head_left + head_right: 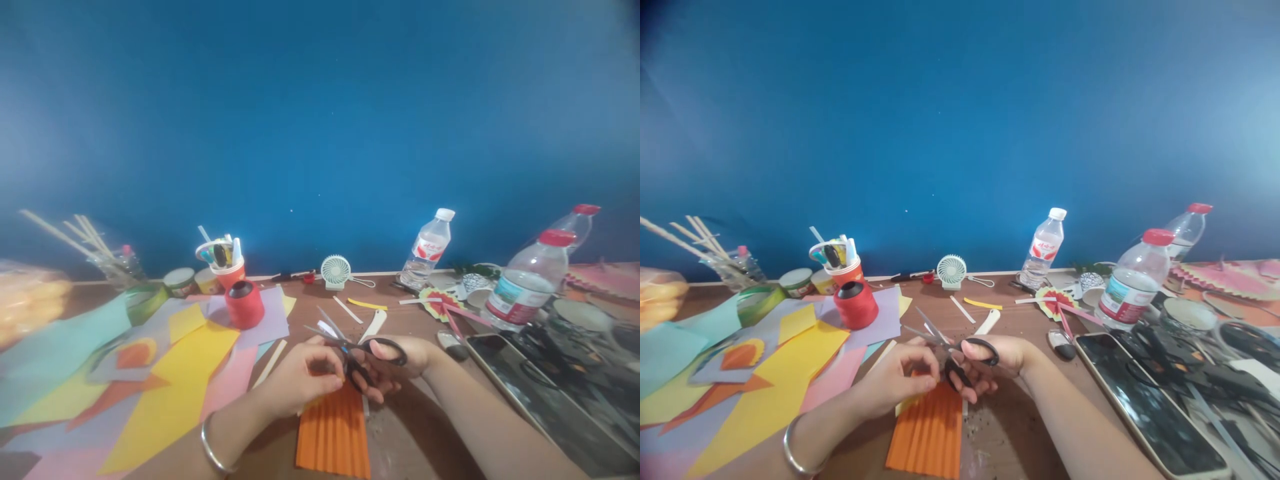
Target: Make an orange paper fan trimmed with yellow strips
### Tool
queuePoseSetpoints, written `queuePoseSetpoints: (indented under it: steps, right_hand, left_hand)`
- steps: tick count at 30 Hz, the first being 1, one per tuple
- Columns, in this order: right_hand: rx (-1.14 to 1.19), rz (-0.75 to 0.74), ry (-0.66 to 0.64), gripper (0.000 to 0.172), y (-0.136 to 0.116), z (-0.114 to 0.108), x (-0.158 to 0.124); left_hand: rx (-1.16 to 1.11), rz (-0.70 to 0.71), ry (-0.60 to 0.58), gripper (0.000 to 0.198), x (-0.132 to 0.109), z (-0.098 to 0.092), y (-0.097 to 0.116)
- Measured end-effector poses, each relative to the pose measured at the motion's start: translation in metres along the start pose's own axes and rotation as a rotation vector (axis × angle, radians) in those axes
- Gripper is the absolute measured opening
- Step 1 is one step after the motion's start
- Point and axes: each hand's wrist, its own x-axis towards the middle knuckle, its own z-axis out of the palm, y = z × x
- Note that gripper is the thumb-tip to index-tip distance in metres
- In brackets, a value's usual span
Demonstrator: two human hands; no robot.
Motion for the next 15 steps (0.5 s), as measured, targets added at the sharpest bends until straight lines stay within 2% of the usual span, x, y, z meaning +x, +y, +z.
queuePoseSetpoints:
  steps: [3,9,12,15]
  right_hand:
    - [0.024,-0.016,-0.017,0.072,0.0,0.004,0.006]
    - [0.119,-0.045,-0.129,0.078,0.0,0.006,0.012]
    - [0.182,-0.129,-0.129,0.081,-0.002,0.007,0.009]
    - [0.2,-0.22,-0.109,0.085,-0.008,0.008,0.001]
  left_hand:
    - [-0.028,-0.008,0.04,0.002,-0.001,0.004,0.0]
    - [0.077,0.038,0.087,0.006,-0.007,0.002,0.01]
    - [0.182,0.094,0.057,0.009,-0.008,0.0,0.011]
    - [0.397,0.123,-0.007,0.01,-0.007,0.0,0.007]
